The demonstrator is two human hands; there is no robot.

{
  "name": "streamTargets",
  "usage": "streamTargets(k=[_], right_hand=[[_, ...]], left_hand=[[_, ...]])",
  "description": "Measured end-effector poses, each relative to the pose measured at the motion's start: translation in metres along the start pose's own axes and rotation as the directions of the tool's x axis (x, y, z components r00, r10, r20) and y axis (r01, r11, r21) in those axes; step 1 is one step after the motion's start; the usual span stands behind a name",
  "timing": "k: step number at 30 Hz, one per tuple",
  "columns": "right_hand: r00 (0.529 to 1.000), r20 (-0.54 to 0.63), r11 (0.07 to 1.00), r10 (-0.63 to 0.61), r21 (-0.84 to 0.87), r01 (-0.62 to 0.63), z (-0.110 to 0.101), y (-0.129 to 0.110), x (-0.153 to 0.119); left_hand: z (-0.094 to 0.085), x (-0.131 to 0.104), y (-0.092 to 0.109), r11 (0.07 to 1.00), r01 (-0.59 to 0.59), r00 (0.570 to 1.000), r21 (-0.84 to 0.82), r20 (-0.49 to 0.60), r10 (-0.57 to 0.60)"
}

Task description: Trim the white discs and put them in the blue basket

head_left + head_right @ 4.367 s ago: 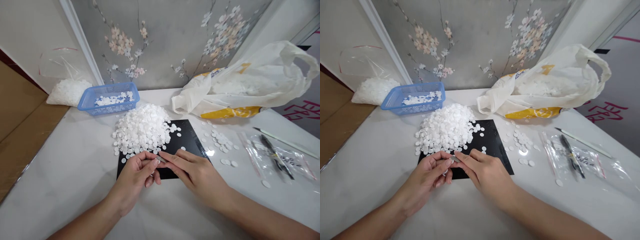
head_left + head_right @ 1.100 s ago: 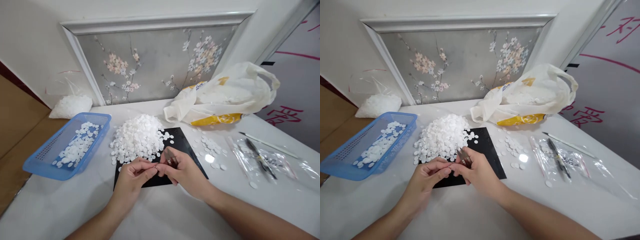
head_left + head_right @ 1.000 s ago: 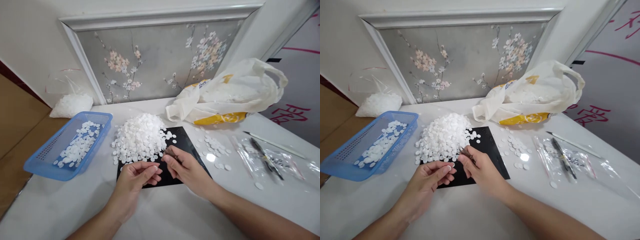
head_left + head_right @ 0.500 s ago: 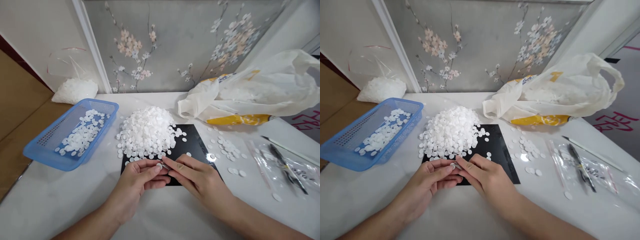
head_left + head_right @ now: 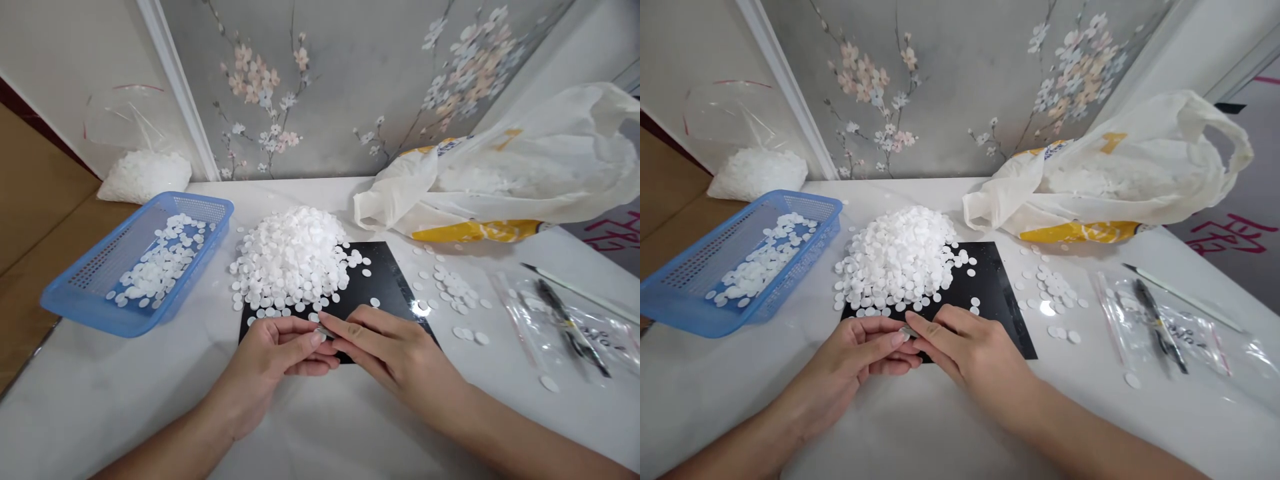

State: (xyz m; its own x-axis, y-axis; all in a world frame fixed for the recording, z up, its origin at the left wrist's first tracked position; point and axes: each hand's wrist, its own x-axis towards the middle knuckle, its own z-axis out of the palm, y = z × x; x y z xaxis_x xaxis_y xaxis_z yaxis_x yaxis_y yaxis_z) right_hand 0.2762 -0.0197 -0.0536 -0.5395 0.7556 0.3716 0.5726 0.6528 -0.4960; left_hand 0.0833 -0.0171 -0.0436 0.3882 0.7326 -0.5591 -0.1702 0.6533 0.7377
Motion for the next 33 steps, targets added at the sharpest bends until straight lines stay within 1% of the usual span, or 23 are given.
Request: streamTargets(k=[9,18,20,23,25,29,33], right_hand=[[1.0,0.015,1.0,-0.006,-0.01,0.006,-0.0019,-0.0005,-0.0003],[1.0,0.019,1.0,-0.012,-0.024,0.013,-0.0027,-0.0029,-0.0006],[1.0,0.007,1.0,0.012,-0.013,-0.012,-0.0041,-0.0034,0.0],[0.997,-0.018,0.996,0.076,0.048,-0.075,-0.0065,-0.0026,0.0014],[0.996,-0.003,0.992,0.093,0.088,-0.092,-0.0082,-0.002,0.0023],[0.997,0.052,0.991,0.057,0.116,-0.063,-0.0089,-0.0024,0.0027],[0.997,0.069,0.991,0.037,0.126,-0.045,-0.0064,-0.0025,0.0016]], left_hand=[[-0.0018,-0.0004,0.0017,1.0,0.021,1.0,0.004,-0.012,-0.021],[-0.0027,-0.0016,0.0061,0.999,0.037,0.999,0.033,0.013,-0.038],[-0.003,-0.002,0.0065,0.998,0.053,0.999,0.037,0.011,-0.053],[-0.0044,-0.0028,0.0071,0.998,0.058,0.998,0.032,-0.009,-0.058],[-0.0056,-0.0029,0.0077,0.998,0.05,0.999,0.041,-0.012,-0.05],[-0.0071,-0.0022,0.0091,0.995,0.047,0.998,0.089,0.033,-0.05],[-0.0075,-0.0022,0.0093,0.993,0.031,0.997,0.113,0.07,-0.039]])
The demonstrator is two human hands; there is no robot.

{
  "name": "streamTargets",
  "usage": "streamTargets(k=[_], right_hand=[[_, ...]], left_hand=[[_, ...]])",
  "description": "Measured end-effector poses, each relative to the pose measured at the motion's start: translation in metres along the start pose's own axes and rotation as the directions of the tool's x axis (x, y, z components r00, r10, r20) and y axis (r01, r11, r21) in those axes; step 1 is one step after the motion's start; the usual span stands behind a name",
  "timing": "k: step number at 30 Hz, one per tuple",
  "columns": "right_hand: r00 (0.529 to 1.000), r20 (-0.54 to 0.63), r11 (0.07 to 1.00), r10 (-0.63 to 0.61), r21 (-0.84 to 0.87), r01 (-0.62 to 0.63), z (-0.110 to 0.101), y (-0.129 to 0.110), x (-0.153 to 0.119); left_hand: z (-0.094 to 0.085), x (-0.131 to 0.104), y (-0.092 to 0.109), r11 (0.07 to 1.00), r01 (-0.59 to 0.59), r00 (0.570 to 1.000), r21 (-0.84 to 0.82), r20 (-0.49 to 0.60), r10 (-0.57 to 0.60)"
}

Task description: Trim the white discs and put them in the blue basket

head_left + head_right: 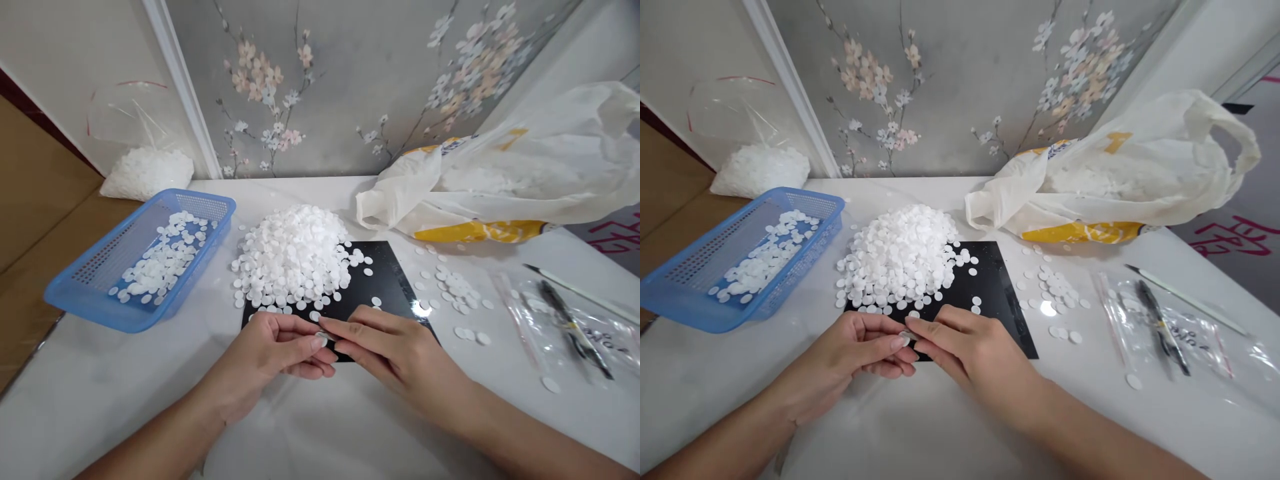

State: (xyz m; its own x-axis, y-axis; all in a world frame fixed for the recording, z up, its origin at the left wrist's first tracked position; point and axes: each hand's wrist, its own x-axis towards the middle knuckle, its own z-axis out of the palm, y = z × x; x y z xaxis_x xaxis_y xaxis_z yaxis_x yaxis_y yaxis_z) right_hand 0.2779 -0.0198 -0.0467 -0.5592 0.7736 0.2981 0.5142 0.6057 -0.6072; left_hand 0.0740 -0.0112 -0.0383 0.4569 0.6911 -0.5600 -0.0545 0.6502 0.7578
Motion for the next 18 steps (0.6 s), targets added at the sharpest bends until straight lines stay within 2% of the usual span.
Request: streamTargets(k=[18], right_hand=[[1.0,0.004,1.0,0.0,0.01,0.0,0.0003,-0.0006,-0.0008]], left_hand=[[0.0002,-0.0002,0.0025,0.999,0.007,1.0,0.039,-0.004,-0.007]])
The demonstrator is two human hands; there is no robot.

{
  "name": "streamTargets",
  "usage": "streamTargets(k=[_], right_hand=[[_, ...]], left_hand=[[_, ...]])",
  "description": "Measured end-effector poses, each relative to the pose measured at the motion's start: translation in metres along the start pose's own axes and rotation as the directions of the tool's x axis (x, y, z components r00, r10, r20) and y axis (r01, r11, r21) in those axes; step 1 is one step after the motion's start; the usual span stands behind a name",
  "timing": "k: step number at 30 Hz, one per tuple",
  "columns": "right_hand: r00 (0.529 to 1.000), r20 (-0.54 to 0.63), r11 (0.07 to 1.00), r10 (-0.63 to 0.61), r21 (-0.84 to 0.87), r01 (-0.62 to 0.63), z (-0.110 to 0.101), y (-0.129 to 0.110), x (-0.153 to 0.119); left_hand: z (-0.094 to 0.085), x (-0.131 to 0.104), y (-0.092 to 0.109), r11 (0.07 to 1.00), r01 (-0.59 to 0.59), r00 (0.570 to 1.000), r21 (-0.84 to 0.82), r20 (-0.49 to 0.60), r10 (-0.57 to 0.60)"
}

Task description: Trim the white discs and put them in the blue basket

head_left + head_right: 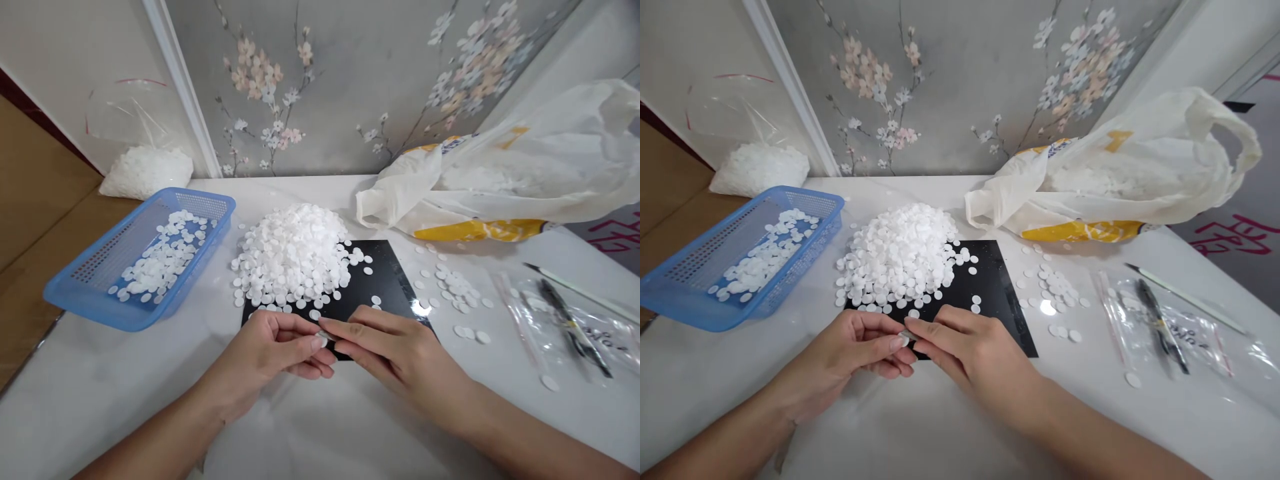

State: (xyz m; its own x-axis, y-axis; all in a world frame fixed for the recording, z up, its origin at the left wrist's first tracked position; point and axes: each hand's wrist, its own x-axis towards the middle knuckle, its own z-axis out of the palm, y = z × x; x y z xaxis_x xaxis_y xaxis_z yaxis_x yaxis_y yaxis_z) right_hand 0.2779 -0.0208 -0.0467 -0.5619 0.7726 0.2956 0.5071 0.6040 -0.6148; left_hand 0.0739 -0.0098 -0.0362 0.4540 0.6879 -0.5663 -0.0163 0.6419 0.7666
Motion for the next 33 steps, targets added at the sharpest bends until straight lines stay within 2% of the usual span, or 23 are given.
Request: streamTargets(k=[11,17,22,33], right_hand=[[1.0,-0.026,1.0,0.004,-0.016,-0.005,-0.001,-0.003,0.001],[0.987,-0.121,0.993,0.104,-0.038,-0.11,0.001,-0.004,0.002],[0.987,-0.131,0.996,0.09,-0.008,-0.092,0.004,-0.006,0.001],[0.992,-0.121,0.998,0.045,-0.046,-0.051,0.01,-0.006,-0.001]], left_hand=[[0.001,-0.002,-0.001,1.0,0.002,1.0,-0.022,0.014,-0.001],[0.002,-0.001,-0.002,0.995,-0.012,0.998,-0.099,-0.056,0.007],[0.004,0.0,-0.004,0.989,-0.048,0.993,-0.138,-0.109,0.033],[0.008,-0.002,-0.008,0.982,-0.059,0.998,-0.177,-0.047,0.051]])
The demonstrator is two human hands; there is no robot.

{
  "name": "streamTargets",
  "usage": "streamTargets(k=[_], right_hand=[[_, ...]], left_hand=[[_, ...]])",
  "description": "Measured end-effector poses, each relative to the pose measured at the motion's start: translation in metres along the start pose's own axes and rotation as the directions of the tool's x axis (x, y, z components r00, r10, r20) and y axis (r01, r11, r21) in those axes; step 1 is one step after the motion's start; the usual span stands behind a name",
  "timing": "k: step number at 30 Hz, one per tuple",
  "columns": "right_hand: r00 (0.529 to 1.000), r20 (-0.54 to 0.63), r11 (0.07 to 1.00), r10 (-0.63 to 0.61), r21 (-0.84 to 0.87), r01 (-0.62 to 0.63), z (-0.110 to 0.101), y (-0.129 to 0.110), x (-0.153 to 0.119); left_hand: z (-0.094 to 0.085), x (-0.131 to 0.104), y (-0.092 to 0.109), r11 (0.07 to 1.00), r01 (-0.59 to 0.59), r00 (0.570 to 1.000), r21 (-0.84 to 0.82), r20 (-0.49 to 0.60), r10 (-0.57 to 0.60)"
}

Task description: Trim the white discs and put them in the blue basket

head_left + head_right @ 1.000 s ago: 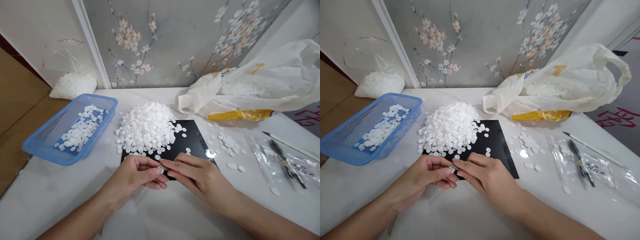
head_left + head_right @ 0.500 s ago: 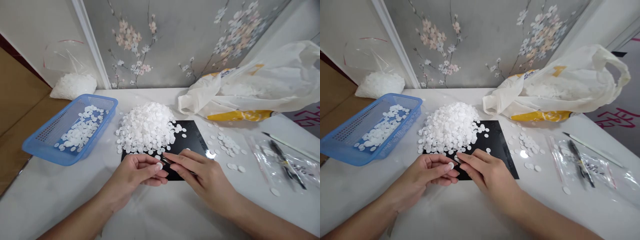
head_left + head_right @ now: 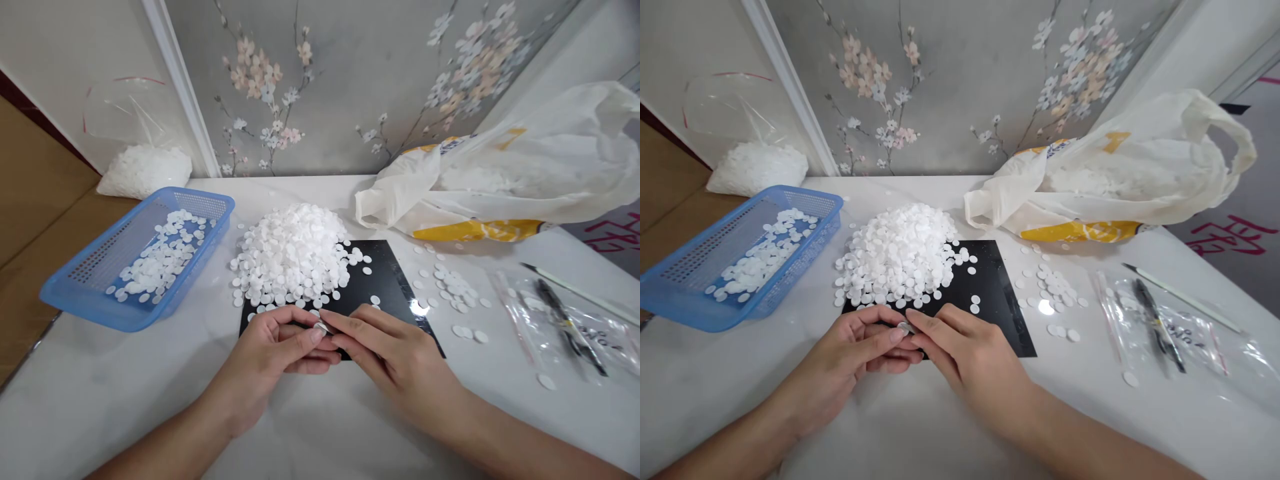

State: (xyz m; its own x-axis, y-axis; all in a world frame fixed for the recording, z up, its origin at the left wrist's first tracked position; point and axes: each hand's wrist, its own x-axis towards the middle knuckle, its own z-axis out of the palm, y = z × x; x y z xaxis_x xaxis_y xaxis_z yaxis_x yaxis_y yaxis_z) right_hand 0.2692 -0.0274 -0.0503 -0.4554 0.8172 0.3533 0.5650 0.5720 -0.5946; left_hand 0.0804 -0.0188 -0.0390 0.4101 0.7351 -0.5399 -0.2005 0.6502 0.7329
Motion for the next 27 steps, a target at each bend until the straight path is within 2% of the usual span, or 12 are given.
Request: streamTargets(k=[12,19,24,27], right_hand=[[1.0,0.0,1.0,-0.007,-0.01,0.007,-0.001,0.001,0.0],[0.999,0.012,0.999,0.031,0.019,-0.031,-0.003,0.002,0.0],[0.99,0.042,0.991,0.134,-0.004,-0.134,-0.006,0.004,0.004],[0.968,0.036,0.968,0.248,-0.042,-0.246,-0.019,0.016,0.011]], left_hand=[[0.001,-0.001,-0.002,1.0,-0.018,1.0,0.012,0.005,0.017],[0.0,0.001,-0.002,1.0,-0.004,1.0,-0.009,-0.013,0.004],[-0.001,0.002,-0.001,1.0,0.012,0.999,0.004,-0.031,-0.011],[-0.002,0.002,0.0,1.0,0.017,0.999,0.021,-0.034,-0.017]])
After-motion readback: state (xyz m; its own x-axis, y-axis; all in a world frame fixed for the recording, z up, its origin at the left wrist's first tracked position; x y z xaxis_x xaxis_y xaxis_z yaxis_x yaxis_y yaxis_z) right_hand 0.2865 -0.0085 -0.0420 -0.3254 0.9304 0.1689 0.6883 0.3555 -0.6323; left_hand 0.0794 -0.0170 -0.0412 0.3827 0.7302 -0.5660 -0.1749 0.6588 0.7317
